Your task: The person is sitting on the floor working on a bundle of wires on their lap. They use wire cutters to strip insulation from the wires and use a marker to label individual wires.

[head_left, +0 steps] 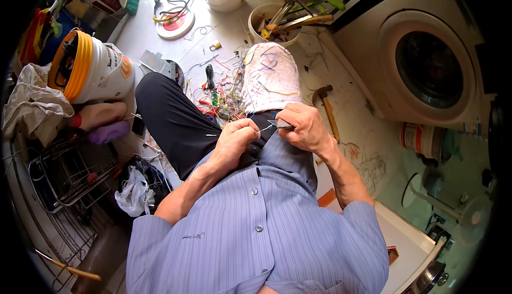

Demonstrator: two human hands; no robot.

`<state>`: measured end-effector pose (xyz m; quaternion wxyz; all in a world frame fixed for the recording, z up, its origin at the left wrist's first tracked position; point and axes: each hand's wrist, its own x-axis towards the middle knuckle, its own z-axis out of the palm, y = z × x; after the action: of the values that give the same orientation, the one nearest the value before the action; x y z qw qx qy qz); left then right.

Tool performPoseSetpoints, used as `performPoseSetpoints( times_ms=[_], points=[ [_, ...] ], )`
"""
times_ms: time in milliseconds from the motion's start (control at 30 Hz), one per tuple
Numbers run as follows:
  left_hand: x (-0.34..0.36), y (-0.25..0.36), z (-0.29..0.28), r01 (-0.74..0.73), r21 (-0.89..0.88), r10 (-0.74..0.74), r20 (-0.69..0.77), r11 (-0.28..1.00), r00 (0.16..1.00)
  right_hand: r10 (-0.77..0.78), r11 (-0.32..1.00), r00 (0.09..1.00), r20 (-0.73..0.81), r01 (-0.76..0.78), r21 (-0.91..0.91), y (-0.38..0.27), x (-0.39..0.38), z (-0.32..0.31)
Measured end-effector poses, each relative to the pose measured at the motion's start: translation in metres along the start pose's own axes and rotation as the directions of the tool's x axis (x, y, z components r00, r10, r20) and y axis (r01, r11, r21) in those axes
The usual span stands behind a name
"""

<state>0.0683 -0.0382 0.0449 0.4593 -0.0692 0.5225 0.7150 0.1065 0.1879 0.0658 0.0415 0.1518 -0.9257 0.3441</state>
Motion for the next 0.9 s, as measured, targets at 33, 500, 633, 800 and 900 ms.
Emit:
performPoseSetpoints(
  times_ms=[33, 500, 633, 800, 900],
  points=[
    [0.0, -0.001, 0.001, 0.015, -0.032, -0.015, -0.003, 0.999, 1.0, 0.005, 1.0, 1.0, -0.016, -0.005, 0.006, 0.003, -0.003, 0.002],
    [0.001, 0.005, 0.006, 0.069, -0.164, -0.068, 0.012, 0.984, 0.998, 0.125, 0.991, 0.987, -0.102, -0.12, 0.053, 0.018, -0.016, -0.004],
    [0.003, 0.004, 0.003, 0.055, -0.156, -0.048, 0.047, 0.986, 0.998, 0.175, 0.984, 0.964, -0.199, -0.174, 0.022, 0.008, -0.006, -0.018],
    [0.003, 0.004, 0.004, 0.043, -0.096, -0.038, 0.048, 0.994, 0.998, 0.06, 0.998, 0.968, -0.245, -0.066, -0.013, -0.026, 0.001, -0.039],
    [0.003, 0.002, 0.005, 0.03, -0.064, -0.028, 0.035, 0.997, 0.999, 0.024, 0.998, 0.986, -0.164, -0.014, 0.061, -0.04, 0.006, -0.012]
  ],
)
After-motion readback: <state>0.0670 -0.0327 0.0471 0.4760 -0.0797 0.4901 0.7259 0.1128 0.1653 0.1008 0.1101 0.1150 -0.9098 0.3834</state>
